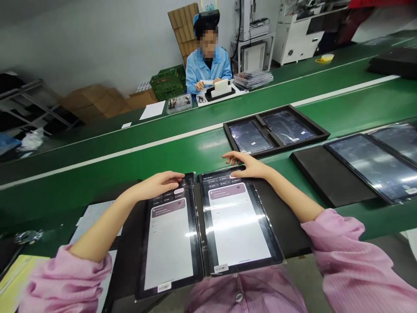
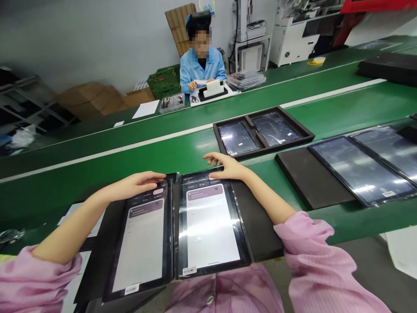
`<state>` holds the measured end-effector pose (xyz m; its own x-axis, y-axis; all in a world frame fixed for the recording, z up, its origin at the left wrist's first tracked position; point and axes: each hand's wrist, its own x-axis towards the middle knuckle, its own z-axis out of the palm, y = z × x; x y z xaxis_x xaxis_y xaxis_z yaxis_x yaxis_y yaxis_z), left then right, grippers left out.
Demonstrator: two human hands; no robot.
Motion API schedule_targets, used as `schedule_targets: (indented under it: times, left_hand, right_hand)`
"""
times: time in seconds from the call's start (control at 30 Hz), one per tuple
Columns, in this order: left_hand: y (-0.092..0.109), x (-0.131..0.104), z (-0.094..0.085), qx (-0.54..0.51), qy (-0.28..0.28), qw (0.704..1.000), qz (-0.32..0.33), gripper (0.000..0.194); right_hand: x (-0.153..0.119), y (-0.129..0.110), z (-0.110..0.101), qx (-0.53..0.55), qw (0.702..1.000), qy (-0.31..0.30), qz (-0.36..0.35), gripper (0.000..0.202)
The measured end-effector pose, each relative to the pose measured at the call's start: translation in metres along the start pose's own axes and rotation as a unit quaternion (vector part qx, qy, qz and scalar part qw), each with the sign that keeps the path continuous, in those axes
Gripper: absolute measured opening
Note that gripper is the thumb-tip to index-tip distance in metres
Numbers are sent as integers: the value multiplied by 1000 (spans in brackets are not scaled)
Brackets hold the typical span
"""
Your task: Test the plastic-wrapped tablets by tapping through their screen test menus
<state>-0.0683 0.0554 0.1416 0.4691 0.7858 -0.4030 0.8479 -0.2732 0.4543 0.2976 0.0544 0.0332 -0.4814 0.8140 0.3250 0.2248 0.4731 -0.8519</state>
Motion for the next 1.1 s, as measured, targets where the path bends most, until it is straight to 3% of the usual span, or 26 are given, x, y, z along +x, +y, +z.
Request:
schedule_targets:
  times: [0.1,0.2,0.33,0.4,0.5,0.57,0.63,0.87,0.97,1.1]
  left_hand:
    - [-6,-19,5,-2,51,999,4,79]
    - [-10,-41,17,35,38,998,22,90]
    - [-10,-48,36,86,22,996,23,121]
    - [-9,-40,40,86,53,995,22,110]
    - [-9,-22,40,49,145,988,-7,58]
    - [-7,-14,39,36,208,977,-25,48]
    - [-4,-14,40,27,226,974,-11,49]
    - [5,-43,53,98,57,989,94,51]
    - [5,-54,58,112,44,986,119,56]
    - [3,-60,63,164,51,978,120,85]
  right_hand:
    - [-4,-1,-2,-4,1000,27,11,54]
    - [-16,-12,0,-63,998,24,2,59]
    - [-41,-33,8,-194,979,-58,5,109]
    - [-49,-35,10,-240,969,-56,29,117]
    - [-53,-32,5,-280,952,99,69,75]
    - [-56,-33,1,-273,937,207,74,43]
    - [-64,-41,1,-260,936,227,65,30]
    - [-116,-82,38,-283,940,163,98,33]
    - [-135,-85,45,-267,953,115,82,33]
    - [-148,-79,45,-283,955,86,32,39]
